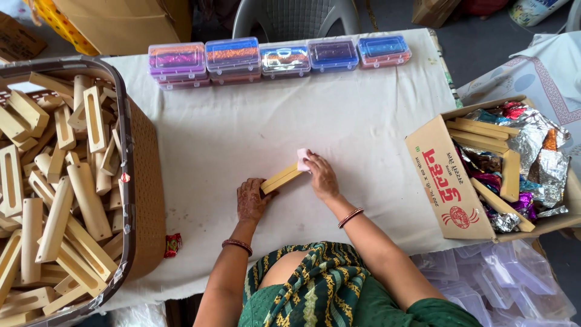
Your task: The person wraps individual wooden incense sticks in decorative foil, places the wrapped sticks into plastic containers, and organizes them within a workspace.
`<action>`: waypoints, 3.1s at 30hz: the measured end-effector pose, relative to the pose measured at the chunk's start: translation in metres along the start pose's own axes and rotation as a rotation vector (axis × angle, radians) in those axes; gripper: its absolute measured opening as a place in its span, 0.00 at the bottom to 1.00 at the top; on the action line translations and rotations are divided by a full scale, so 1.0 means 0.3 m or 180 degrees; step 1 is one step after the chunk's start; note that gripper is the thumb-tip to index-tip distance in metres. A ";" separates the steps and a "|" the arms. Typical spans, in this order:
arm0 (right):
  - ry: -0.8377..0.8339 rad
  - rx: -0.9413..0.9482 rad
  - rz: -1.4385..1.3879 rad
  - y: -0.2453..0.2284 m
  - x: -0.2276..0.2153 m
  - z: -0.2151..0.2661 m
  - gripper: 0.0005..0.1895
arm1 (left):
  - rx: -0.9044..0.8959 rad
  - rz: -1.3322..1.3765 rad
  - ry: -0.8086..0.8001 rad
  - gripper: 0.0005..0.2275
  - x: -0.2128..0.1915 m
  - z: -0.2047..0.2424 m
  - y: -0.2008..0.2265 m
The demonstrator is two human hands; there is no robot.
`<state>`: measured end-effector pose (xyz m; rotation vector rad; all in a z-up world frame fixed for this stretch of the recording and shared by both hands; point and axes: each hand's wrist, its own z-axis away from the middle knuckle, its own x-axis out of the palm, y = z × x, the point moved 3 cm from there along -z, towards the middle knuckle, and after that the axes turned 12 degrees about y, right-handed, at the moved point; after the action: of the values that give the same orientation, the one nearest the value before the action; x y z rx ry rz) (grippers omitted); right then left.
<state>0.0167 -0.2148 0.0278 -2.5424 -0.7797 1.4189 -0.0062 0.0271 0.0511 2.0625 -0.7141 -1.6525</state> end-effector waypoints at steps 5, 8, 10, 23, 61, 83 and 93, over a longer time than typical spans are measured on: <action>0.0000 -0.0178 -0.0522 -0.246 -0.034 -0.043 0.22 | 0.0070 -0.0011 0.0107 0.23 0.023 0.005 -0.029; -0.0559 -0.0827 -0.0327 -0.342 -0.067 -0.066 0.28 | 0.0125 -0.0470 -0.0179 0.24 0.098 0.010 -0.097; -0.0633 -0.1200 0.0042 -0.341 -0.088 -0.071 0.34 | 0.0098 -0.0212 -0.0056 0.23 0.098 0.013 -0.099; -0.0116 -0.0278 -0.1322 -0.284 0.049 -0.025 0.21 | 0.0233 -0.0111 0.0119 0.23 0.055 0.022 -0.052; 0.0723 0.0268 -0.0253 -0.311 -0.255 -0.281 0.33 | -0.1792 0.4425 -0.1831 0.26 0.157 -0.125 0.159; 0.1180 0.1843 -0.2359 -0.261 -0.101 -0.153 0.33 | -0.1511 0.4399 -0.0664 0.25 0.335 -0.116 0.159; -0.1357 0.1371 -0.1756 -0.173 -0.099 -0.111 0.33 | -0.1904 0.3523 0.0226 0.36 0.065 -0.112 0.072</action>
<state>0.0119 -0.1804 0.0868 -1.5664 -0.9982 1.6990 0.0269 -0.0020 0.0564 0.9589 -0.9337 -0.9440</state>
